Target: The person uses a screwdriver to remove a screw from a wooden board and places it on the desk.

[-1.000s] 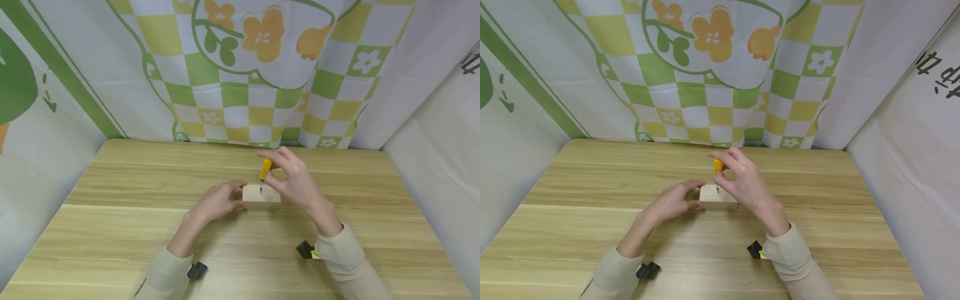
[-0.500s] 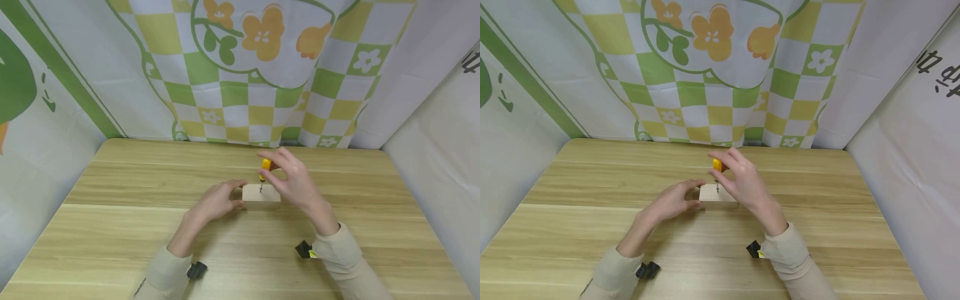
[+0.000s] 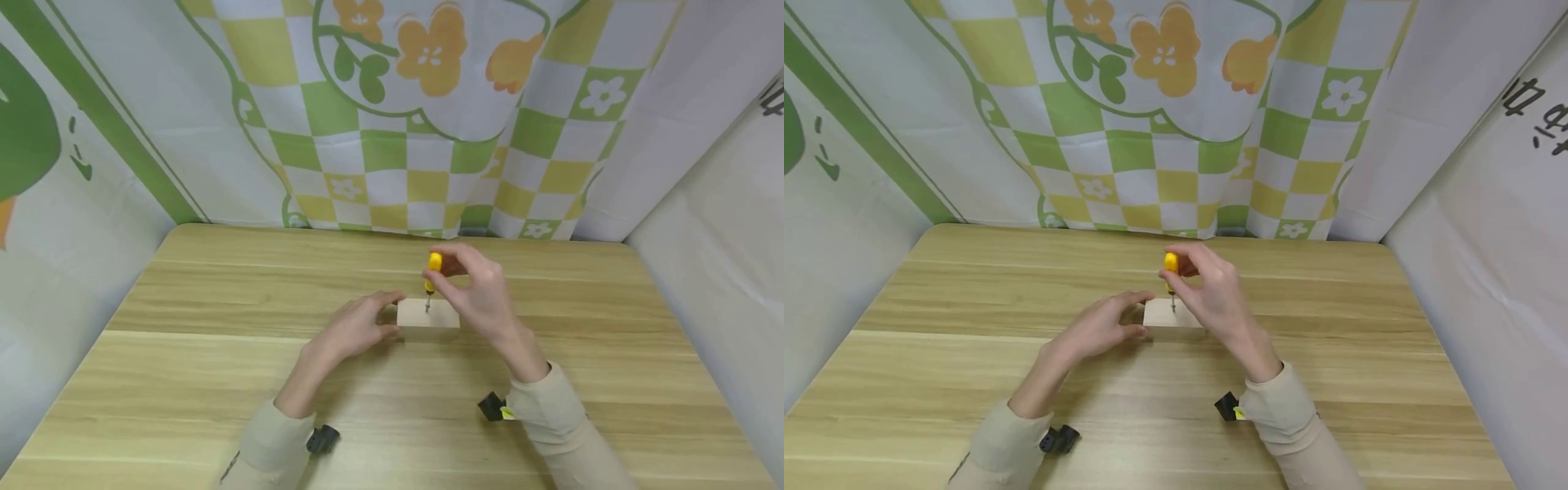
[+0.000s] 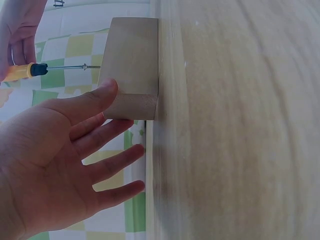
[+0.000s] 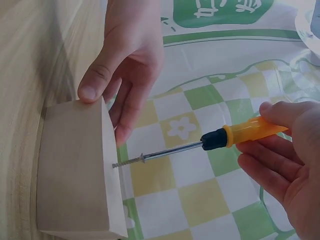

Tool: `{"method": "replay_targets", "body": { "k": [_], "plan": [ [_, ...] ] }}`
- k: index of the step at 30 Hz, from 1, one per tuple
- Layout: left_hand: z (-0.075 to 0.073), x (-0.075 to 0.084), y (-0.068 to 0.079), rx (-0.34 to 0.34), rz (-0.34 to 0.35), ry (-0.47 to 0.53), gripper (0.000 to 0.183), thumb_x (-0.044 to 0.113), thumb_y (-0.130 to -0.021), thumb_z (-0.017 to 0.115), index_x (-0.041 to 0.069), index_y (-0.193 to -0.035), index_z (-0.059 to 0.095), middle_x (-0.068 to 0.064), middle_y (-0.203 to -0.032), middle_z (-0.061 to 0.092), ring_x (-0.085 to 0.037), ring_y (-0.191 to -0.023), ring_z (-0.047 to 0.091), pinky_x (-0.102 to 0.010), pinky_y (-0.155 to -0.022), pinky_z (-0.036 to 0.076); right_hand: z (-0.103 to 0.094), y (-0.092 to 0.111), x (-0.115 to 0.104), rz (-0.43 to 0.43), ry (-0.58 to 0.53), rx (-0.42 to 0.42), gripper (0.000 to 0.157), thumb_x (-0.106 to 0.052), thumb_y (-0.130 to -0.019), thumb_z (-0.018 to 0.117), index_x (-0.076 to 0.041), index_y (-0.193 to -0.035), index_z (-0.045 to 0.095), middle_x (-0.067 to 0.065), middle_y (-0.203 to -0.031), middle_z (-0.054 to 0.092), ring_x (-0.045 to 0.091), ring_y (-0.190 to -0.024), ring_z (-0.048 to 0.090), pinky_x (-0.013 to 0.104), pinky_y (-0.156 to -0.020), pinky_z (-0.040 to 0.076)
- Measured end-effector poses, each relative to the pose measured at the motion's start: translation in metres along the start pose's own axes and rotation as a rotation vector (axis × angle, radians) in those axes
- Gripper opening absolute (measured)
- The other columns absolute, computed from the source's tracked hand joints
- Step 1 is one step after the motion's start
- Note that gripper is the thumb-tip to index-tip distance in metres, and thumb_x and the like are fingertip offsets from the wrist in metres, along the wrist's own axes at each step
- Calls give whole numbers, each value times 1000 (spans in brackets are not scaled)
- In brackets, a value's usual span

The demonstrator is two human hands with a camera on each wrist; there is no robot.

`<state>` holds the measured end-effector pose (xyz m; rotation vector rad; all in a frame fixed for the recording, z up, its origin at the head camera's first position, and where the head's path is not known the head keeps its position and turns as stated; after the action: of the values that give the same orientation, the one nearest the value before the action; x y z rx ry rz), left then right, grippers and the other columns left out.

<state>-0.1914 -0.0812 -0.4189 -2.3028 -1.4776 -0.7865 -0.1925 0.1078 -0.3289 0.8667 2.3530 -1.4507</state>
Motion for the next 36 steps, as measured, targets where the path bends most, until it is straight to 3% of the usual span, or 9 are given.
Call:
{"method": "replay_targets", "body": {
  "k": [9,16,23,29,32,36],
  "plan": [
    [1,1,-1,1,10,-7,55,30,-86,68,21,-137,49,2,-135,54,-17,-122,50,-39,-99,43,1,1,-7,-17,12,-40,35,5,-81,66,2,-115,61,13,-91,70,20,-81,69,18,-70,54],
    [0,2,0,-1,5,4,56,29,-85,69,21,-137,48,1,-136,53,-18,-124,49,-39,-100,43,3,0,-9,22,5,-127,37,3,-85,62,-1,-121,58,10,-94,70,18,-84,68,22,-74,55],
    [1,1,2,-1,4,17,57,29,-85,69,20,-137,49,2,-136,53,-17,-124,48,-39,-100,42,0,0,-11,102,175,-144,27,-12,-90,61,-12,-118,61,1,-101,63,10,-81,62,24,-68,54],
    [5,0,2,-28,-4,23,57,29,-85,69,21,-138,47,1,-137,51,-19,-125,48,-40,-100,43,0,2,-12,108,266,-103,41,-18,-87,67,-14,-126,58,1,-88,52,7,-64,49,19,-56,46],
    [4,1,1,-27,-5,11,57,28,-86,68,20,-139,47,1,-138,51,-19,-125,47,-41,-100,43,-1,1,-13,100,244,-57,46,-15,-82,72,-8,-124,57,3,-87,57,8,-68,54,17,-58,49],
    [1,3,1,-15,4,-12,56,27,-86,68,19,-138,47,0,-137,51,-19,-125,47,-40,-100,42,0,1,-17,92,163,-9,36,-13,-78,76,-1,-107,58,7,-89,64,13,-76,64,17,-63,53]
  ]
}}
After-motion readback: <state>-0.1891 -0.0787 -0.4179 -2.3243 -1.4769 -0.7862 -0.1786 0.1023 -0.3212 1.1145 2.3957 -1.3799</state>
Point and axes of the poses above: each hand's wrist, its own y-axis away from the middle knuckle, its own z-axis out of the palm, x = y × z, the point moved 3 cm from there along -y, towards the middle knuckle
